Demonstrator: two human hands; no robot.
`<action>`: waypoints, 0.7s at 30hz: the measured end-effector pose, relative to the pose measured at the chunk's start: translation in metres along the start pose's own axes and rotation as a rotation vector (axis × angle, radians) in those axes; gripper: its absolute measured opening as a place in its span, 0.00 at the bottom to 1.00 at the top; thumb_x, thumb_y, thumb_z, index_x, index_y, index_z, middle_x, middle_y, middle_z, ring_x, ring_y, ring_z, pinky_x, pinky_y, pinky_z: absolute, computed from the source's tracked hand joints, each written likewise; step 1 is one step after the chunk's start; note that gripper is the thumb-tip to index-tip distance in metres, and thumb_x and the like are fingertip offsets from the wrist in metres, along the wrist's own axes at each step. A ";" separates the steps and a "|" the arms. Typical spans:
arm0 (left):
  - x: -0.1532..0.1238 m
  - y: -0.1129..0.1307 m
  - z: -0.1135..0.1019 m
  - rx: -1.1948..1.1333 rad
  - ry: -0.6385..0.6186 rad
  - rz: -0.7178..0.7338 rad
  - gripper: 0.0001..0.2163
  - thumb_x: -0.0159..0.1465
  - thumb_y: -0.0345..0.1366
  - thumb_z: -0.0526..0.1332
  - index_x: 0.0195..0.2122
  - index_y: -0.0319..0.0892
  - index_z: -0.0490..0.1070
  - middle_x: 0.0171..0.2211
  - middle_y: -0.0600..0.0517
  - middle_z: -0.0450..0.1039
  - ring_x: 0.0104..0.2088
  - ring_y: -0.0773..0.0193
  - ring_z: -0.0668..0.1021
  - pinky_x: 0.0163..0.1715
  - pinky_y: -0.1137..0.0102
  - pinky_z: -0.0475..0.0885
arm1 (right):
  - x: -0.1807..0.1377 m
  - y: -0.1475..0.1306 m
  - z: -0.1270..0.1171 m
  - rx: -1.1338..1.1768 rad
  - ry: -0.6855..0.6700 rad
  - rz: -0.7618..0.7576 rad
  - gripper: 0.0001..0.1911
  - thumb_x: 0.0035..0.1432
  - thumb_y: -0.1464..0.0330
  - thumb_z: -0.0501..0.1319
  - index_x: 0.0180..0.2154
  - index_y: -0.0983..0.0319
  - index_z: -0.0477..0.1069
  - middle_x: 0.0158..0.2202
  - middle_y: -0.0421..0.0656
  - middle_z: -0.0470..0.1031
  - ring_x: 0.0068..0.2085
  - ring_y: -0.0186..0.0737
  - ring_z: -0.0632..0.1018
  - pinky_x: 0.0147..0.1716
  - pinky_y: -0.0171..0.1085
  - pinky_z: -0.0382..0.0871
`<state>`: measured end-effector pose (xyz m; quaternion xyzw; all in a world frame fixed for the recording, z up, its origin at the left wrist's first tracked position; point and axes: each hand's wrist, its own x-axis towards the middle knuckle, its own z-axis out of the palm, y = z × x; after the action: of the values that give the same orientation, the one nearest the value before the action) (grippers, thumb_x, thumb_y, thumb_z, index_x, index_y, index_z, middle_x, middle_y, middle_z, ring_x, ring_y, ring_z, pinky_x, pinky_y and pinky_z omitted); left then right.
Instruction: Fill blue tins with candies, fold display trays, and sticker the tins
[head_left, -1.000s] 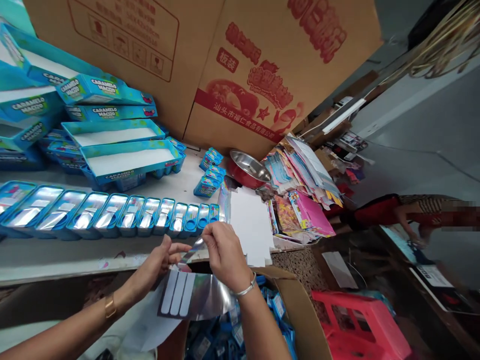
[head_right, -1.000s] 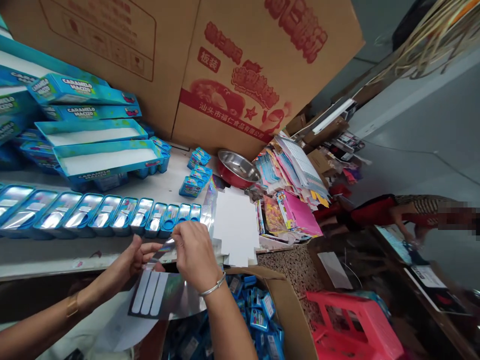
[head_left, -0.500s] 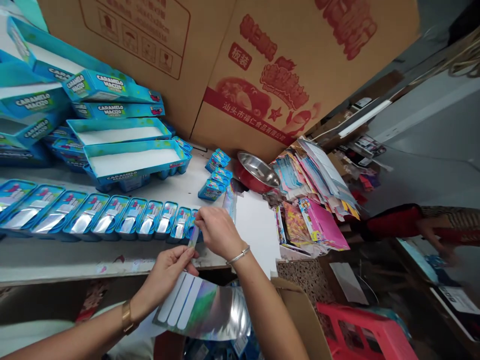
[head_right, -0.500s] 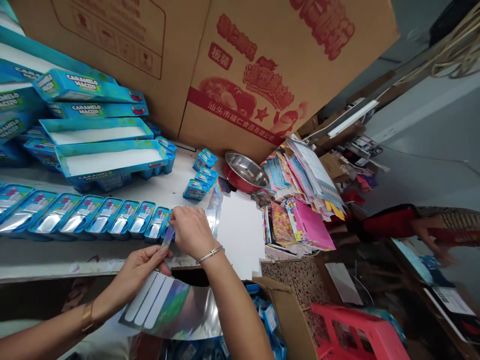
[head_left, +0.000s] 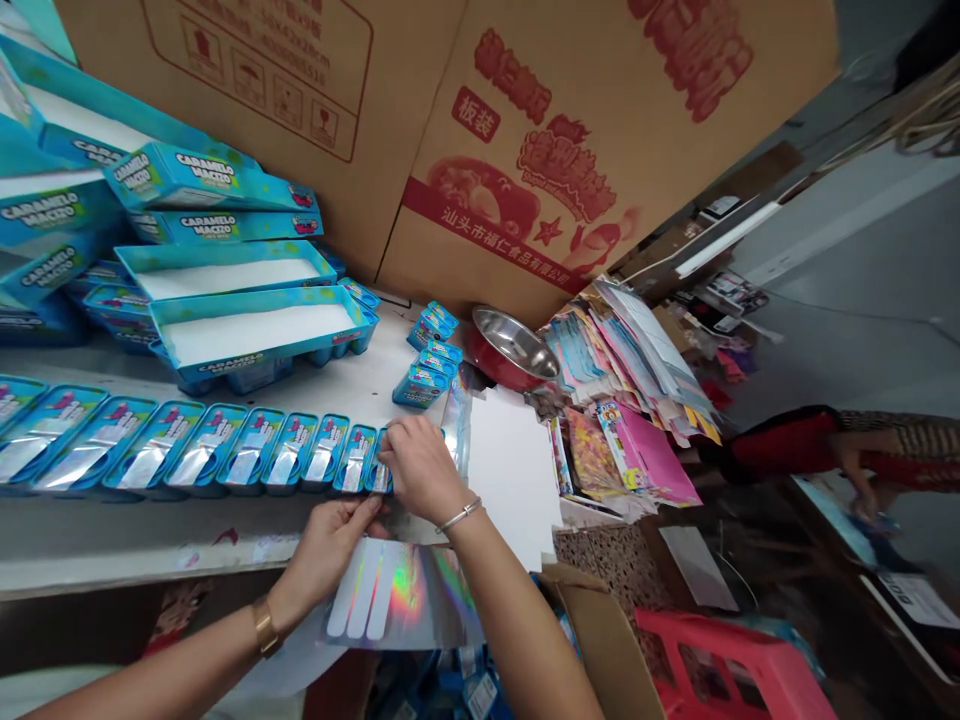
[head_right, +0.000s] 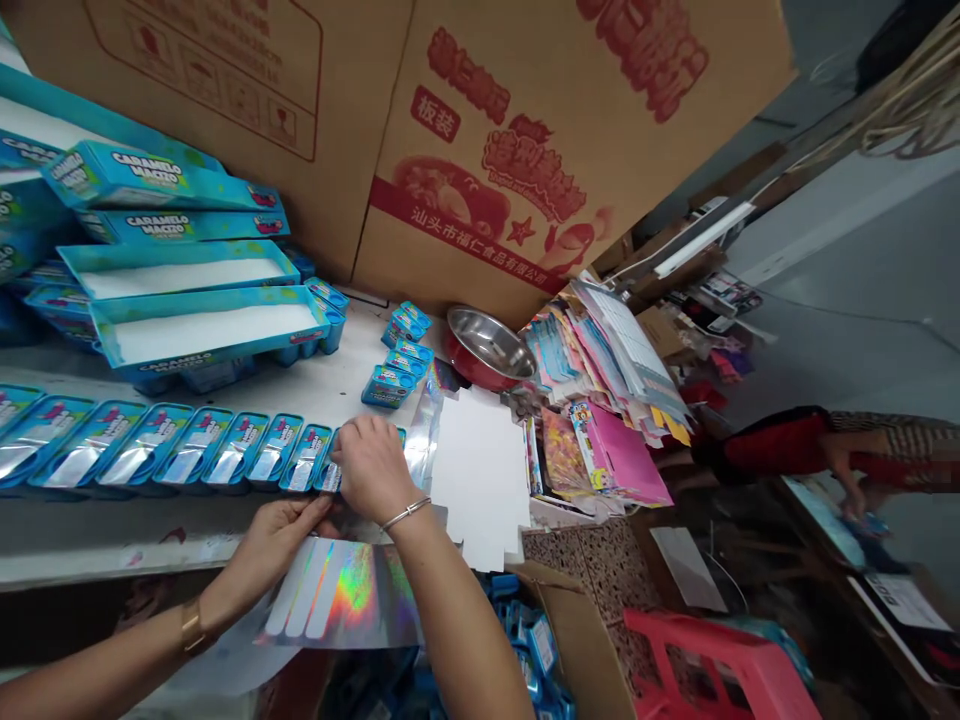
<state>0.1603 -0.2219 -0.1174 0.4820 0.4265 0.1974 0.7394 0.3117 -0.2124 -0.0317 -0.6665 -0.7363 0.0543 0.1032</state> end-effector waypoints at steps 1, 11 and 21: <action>0.002 -0.003 0.000 0.015 0.013 0.006 0.30 0.52 0.63 0.60 0.20 0.35 0.75 0.15 0.50 0.70 0.16 0.69 0.65 0.17 0.74 0.56 | 0.001 0.002 0.000 0.038 -0.007 0.011 0.02 0.62 0.70 0.59 0.36 0.60 0.66 0.41 0.43 0.70 0.45 0.43 0.68 0.43 0.40 0.60; 0.007 -0.005 -0.011 0.073 -0.033 0.043 0.28 0.52 0.62 0.60 0.22 0.36 0.75 0.22 0.47 0.76 0.23 0.61 0.73 0.23 0.71 0.64 | 0.003 0.004 0.010 0.197 0.241 0.066 0.11 0.63 0.73 0.55 0.47 0.61 0.67 0.44 0.46 0.73 0.47 0.44 0.70 0.49 0.42 0.63; -0.031 0.027 -0.035 0.515 -0.225 0.352 0.14 0.61 0.44 0.59 0.39 0.42 0.79 0.39 0.47 0.79 0.42 0.54 0.78 0.44 0.65 0.69 | -0.127 -0.057 0.016 0.301 0.191 0.193 0.10 0.63 0.69 0.60 0.47 0.57 0.71 0.40 0.43 0.75 0.43 0.42 0.74 0.42 0.39 0.67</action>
<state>0.1172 -0.2122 -0.0854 0.7382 0.2886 0.1533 0.5902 0.2642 -0.3432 -0.0448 -0.7131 -0.6396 0.1100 0.2652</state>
